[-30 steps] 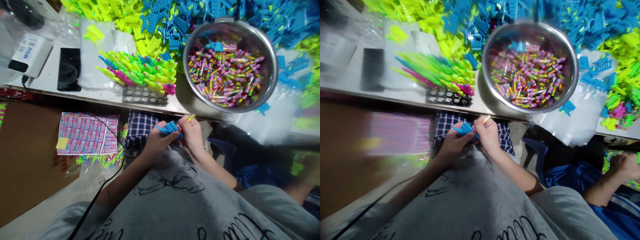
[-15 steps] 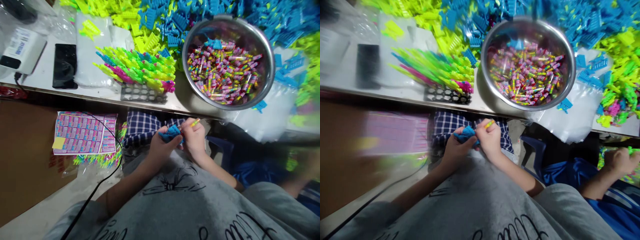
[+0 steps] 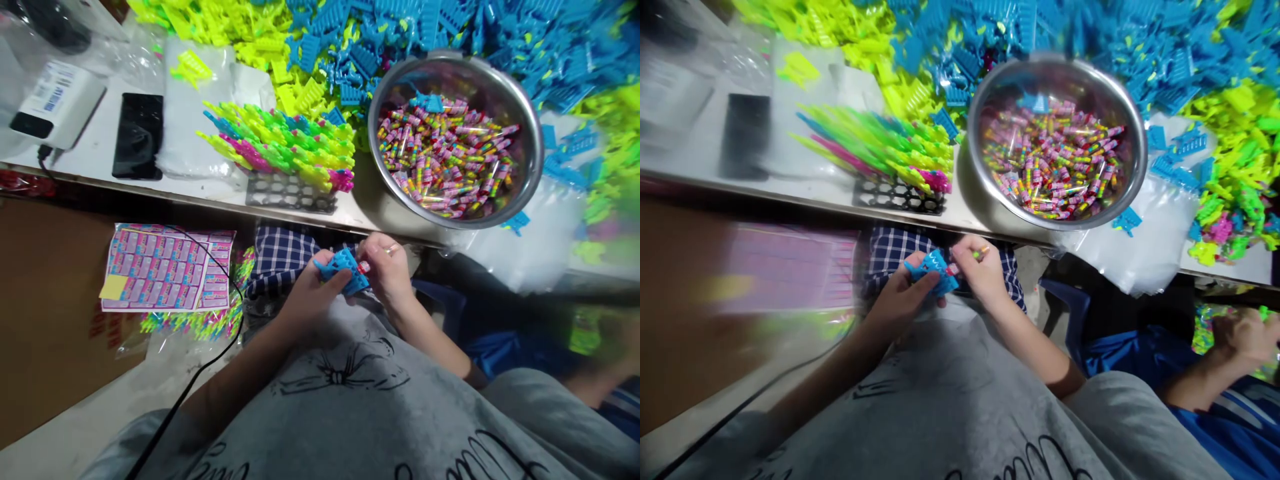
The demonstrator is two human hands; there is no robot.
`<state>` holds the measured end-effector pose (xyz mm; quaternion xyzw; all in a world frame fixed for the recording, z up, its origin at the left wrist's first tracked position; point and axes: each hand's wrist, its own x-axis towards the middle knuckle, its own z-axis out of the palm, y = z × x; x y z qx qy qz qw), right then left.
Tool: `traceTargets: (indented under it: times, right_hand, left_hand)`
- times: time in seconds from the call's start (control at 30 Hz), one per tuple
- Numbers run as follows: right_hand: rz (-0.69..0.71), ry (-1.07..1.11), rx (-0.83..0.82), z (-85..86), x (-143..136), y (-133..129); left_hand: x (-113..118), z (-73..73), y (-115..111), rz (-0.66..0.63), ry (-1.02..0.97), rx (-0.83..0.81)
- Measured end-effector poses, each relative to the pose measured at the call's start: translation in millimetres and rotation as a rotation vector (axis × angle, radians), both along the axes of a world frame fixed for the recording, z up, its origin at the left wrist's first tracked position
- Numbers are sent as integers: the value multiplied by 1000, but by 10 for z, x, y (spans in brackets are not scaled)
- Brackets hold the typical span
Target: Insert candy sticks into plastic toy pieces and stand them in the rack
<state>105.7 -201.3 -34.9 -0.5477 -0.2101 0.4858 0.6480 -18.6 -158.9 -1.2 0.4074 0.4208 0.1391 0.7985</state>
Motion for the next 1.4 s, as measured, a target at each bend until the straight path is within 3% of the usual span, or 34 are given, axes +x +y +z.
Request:
traceTargets:
  times: [0.2,0.37,0.53,0.7,0.87,1.0,1.27,1.4]
  right_hand:
    - [-21,0,141,48,-72,59]
    - [-99,-181,81,33,-120,45]
    - [-133,-73,110,-7,-180,11]
    - [-110,-124,147,-5,-212,66]
    - [67,-332,289,42,-168,125]
    - [3,-483,336,32,-150,108]
    - [-91,-463,280,-44,-188,55]
    - [-70,-442,298,-31,-193,48]
  left_hand:
    - [-28,-21,38,-116,-74,17]
    - [-44,-7,45,-141,16,31]
    - [-52,-22,43,-206,79,54]
    - [-84,-40,76,-212,94,56]
    - [-115,-54,124,-213,47,41]
    - [-118,-44,108,-216,7,12]
    - [-119,-119,11,-161,-102,-93]
    - [-117,-144,3,-170,-101,-61]
